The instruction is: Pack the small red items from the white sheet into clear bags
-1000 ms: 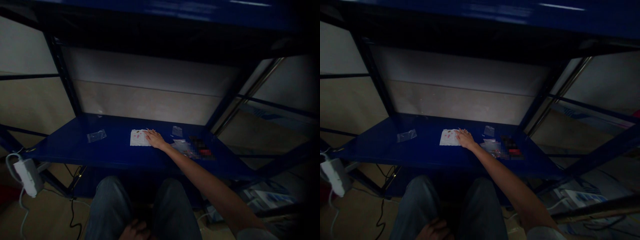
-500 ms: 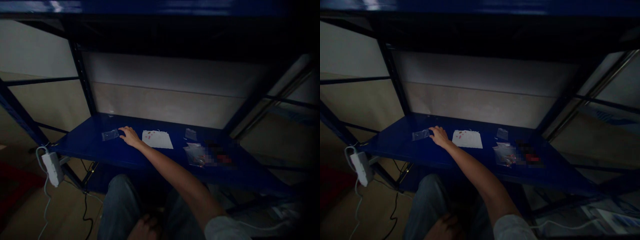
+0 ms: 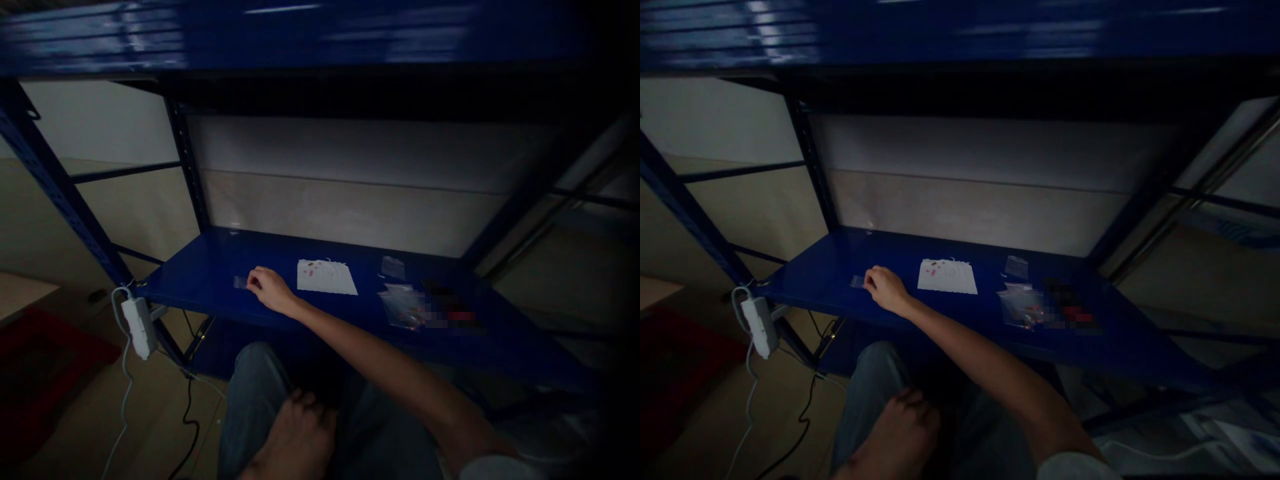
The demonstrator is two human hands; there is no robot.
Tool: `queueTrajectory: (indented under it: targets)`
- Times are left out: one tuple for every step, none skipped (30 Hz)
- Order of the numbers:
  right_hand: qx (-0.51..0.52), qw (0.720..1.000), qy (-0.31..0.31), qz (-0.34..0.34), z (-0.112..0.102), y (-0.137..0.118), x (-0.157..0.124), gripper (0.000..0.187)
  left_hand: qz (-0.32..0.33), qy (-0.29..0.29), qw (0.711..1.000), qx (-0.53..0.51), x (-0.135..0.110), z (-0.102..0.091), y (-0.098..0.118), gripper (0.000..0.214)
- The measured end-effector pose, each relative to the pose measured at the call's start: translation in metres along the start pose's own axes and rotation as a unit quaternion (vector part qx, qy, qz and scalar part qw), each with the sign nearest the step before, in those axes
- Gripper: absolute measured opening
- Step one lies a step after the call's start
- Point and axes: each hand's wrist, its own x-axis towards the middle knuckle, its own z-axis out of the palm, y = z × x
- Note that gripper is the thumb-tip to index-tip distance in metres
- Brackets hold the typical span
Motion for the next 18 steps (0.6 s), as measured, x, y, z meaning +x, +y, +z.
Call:
queueTrajectory:
  targets:
    - [0.044, 0.999, 0.020, 0.010, -0.009, -0.007, -0.017, 0.005, -0.047, 0.022, 0.999, -0.016, -0.002, -0.009, 0.001, 0.010]
    - [0.088, 0.995, 0.041, 0.019, -0.018, -0.013, -0.037, 0.005, -0.090, 0.047, 0.994, -0.042, -0.004, -0.018, 0.001, 0.015]
    - [0.127, 0.989, 0.066, 0.030, -0.027, -0.020, -0.058, 0.005, -0.128, 0.072, 0.986, -0.075, -0.006, -0.025, 0.001, 0.018]
    - [0.160, 0.982, 0.095, 0.045, -0.034, -0.027, -0.082, 0.005, -0.159, 0.100, 0.976, -0.113, -0.007, -0.031, 0.001, 0.020]
    - [0.183, 0.973, 0.128, 0.064, -0.041, -0.033, -0.106, 0.006, -0.193, 0.136, 0.960, -0.151, -0.007, -0.035, 0.001, 0.021]
    - [0.199, 0.963, 0.160, 0.089, -0.046, -0.039, -0.131, 0.006, -0.218, 0.177, 0.942, -0.185, -0.008, -0.037, 0.001, 0.018]
    - [0.211, 0.952, 0.189, 0.115, -0.050, -0.044, -0.155, 0.007, -0.229, 0.214, 0.924, -0.218, -0.008, -0.037, 0.001, 0.012]
    - [0.219, 0.941, 0.214, 0.141, -0.051, -0.049, -0.178, 0.008, -0.229, 0.243, 0.908, -0.252, -0.008, -0.035, 0.001, 0.015]
    - [0.226, 0.931, 0.234, 0.165, -0.052, -0.053, -0.200, 0.010, -0.215, 0.257, 0.897, -0.289, -0.007, -0.032, 0.002, 0.028]
    - [0.232, 0.922, 0.249, 0.185, -0.051, -0.057, -0.219, 0.011, -0.191, 0.254, 0.889, -0.330, -0.006, -0.029, 0.004, 0.044]
    - [0.236, 0.915, 0.260, 0.200, -0.049, -0.060, -0.235, 0.011, -0.159, 0.234, 0.883, -0.374, -0.005, -0.025, 0.005, 0.059]
    - [0.238, 0.909, 0.267, 0.212, -0.048, -0.064, -0.248, 0.012, -0.123, 0.200, 0.877, -0.419, -0.003, -0.021, 0.008, 0.069]
    - [0.239, 0.906, 0.271, 0.219, -0.046, -0.067, -0.258, 0.013, -0.088, 0.161, 0.869, -0.460, 0.000, -0.018, 0.010, 0.075]
    - [0.239, 0.906, 0.269, 0.222, -0.045, -0.070, -0.265, 0.013, -0.057, 0.125, 0.858, -0.496, 0.003, -0.016, 0.012, 0.076]
    - [0.238, 0.909, 0.263, 0.218, -0.044, -0.072, -0.269, 0.014, -0.035, 0.100, 0.846, -0.522, 0.006, -0.015, 0.013, 0.074]
    - [0.237, 0.914, 0.253, 0.211, -0.045, -0.074, -0.272, 0.014, -0.021, 0.090, 0.838, -0.538, 0.010, -0.015, 0.014, 0.072]
    - [0.234, 0.920, 0.242, 0.202, -0.046, -0.075, -0.273, 0.015, -0.017, 0.092, 0.831, -0.549, 0.013, -0.015, 0.014, 0.069]
    - [0.229, 0.925, 0.233, 0.195, -0.047, -0.076, -0.273, 0.015, -0.015, 0.096, 0.828, -0.553, 0.017, -0.016, 0.013, 0.065]
